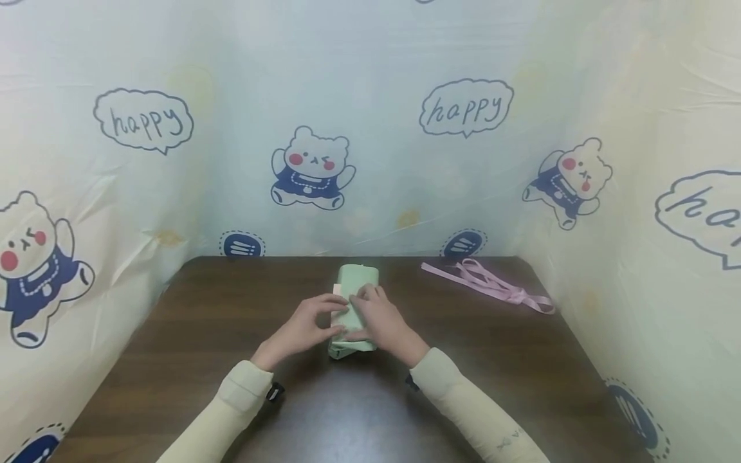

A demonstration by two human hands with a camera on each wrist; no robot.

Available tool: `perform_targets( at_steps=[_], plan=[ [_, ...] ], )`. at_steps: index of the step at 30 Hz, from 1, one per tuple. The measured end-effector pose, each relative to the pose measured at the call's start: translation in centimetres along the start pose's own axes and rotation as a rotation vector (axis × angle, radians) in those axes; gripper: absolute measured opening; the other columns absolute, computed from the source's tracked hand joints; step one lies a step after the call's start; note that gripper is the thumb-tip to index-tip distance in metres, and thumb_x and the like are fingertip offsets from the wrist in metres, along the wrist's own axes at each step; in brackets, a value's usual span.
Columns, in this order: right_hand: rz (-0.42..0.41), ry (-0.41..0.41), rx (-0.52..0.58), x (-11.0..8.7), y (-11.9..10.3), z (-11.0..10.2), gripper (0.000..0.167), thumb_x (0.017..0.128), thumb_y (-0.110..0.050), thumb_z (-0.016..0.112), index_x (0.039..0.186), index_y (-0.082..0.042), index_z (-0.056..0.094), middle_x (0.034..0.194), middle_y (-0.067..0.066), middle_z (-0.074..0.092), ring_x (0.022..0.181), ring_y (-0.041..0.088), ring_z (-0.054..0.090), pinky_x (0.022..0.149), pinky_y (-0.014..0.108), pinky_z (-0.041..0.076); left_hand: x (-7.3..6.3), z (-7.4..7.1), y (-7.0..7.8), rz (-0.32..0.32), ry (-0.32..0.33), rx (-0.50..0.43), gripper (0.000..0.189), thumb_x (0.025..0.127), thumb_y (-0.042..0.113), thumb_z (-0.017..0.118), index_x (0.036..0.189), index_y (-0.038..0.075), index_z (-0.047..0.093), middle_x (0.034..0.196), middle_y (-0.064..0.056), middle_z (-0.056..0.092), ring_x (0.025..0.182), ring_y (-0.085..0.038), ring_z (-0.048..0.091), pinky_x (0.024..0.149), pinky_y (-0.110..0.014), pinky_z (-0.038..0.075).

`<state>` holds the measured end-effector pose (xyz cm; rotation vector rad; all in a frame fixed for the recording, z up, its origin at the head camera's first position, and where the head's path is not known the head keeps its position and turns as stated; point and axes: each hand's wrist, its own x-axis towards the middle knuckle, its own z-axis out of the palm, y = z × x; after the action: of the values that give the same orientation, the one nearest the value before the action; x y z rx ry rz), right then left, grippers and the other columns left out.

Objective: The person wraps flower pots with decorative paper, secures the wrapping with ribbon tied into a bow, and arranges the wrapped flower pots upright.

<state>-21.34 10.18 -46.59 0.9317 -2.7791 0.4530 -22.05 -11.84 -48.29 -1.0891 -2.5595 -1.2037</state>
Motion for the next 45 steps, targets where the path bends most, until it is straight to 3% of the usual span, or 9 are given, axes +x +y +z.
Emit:
perform_targets(
  at_steps=[9,14,18,23,28,33,37,42,45],
  plan=[
    [-0.085,-0.131,0.264,-0.7,1.9,-2.0,0.068,0.087,-0.031,0.083,0.142,-0.002,0.058,0.139,0.012,0.052,0.127,0.03,0.047,0.1,0.047,0.047,0.2,0.3,-0.5,-0.013,-0.069,-0.014,0.047,0.087,0.02,0.083,0.131,0.01,0.069,0.132,-0.003,0.06,0.124,-0.022,0.059,0.098,-0.04,0.054],
    [-0.098,-0.137,0.303,-1.1,2.8,-1.8,0.068,0.09,-0.034,0.08,0.145,-0.003,0.055,0.144,0.011,0.048,0.133,0.029,0.044,0.103,0.046,0.047,0.3,0.3,-0.3,-0.011,-0.118,0.004,0.05,0.089,0.02,0.081,0.136,0.01,0.066,0.133,-0.002,0.056,0.122,-0.021,0.056,0.096,-0.043,0.054],
    [-0.115,-0.074,0.395,-1.9,3.2,-1.5,0.054,0.09,-0.03,0.08,0.134,-0.003,0.063,0.135,0.009,0.052,0.119,0.026,0.054,0.092,0.045,0.055,0.3,0.3,-0.1,-0.002,-0.129,0.077,0.048,0.089,0.024,0.081,0.134,0.01,0.068,0.134,-0.003,0.054,0.124,-0.02,0.053,0.099,-0.042,0.052],
    [-0.159,-0.031,0.512,-2.7,3.4,-1.3,0.026,0.087,-0.023,0.083,0.105,-0.01,0.069,0.107,0.002,0.061,0.091,0.022,0.065,0.078,0.043,0.06,0.5,0.1,0.0,0.045,-0.126,0.144,0.049,0.087,0.024,0.083,0.13,0.005,0.069,0.154,-0.005,0.047,0.148,-0.027,0.036,0.113,-0.046,0.043],
    [-0.164,-0.092,0.553,-3.1,3.0,-1.3,0.017,0.086,-0.019,0.084,0.094,-0.013,0.07,0.095,0.001,0.065,0.08,0.021,0.066,0.073,0.038,0.06,0.6,0.1,-0.1,0.043,-0.18,0.047,0.052,0.089,0.013,0.08,0.137,0.002,0.063,0.155,-0.007,0.049,0.138,-0.024,0.052,0.092,-0.039,0.056],
    [-0.151,-0.144,0.402,-3.3,2.1,-1.8,0.016,0.083,-0.018,0.087,0.09,-0.014,0.073,0.091,-0.004,0.066,0.075,0.007,0.062,0.068,0.021,0.056,0.8,0.1,-0.2,0.026,-0.185,0.036,0.056,0.089,0.012,0.079,0.142,0.006,0.06,0.15,-0.008,0.055,0.104,-0.016,0.067,0.075,-0.024,0.053],
    [-0.17,-0.123,0.191,-3.4,1.1,-2.3,0.015,0.082,-0.017,0.087,0.087,-0.015,0.073,0.087,-0.007,0.065,0.072,0.001,0.056,0.065,0.018,0.052,1.0,0.1,-0.1,0.016,-0.191,0.031,0.051,0.091,0.015,0.078,0.14,0.008,0.063,0.15,-0.005,0.054,0.059,-0.006,0.044,0.055,-0.02,0.039],
    [-0.239,-0.067,-0.04,-3.4,0.5,-2.3,0.016,0.081,-0.014,0.083,0.078,-0.017,0.067,0.079,-0.009,0.058,0.065,0.002,0.047,0.058,0.018,0.044,1.2,0.2,0.2,-0.001,-0.202,0.018,0.049,0.091,0.014,0.077,0.138,0.008,0.064,0.15,-0.006,0.055,0.053,-0.003,0.04,0.049,-0.02,0.034],
    [-0.289,-0.01,-0.131,-3.6,0.4,-2.2,0.021,0.078,-0.015,0.084,0.074,-0.019,0.064,0.077,-0.009,0.054,0.064,0.002,0.045,0.055,0.018,0.042,1.2,0.3,0.4,-0.014,-0.199,0.03,0.048,0.091,0.014,0.078,0.137,0.007,0.065,0.149,-0.007,0.056,0.06,-0.006,0.051,0.052,-0.019,0.038]
  ],
)
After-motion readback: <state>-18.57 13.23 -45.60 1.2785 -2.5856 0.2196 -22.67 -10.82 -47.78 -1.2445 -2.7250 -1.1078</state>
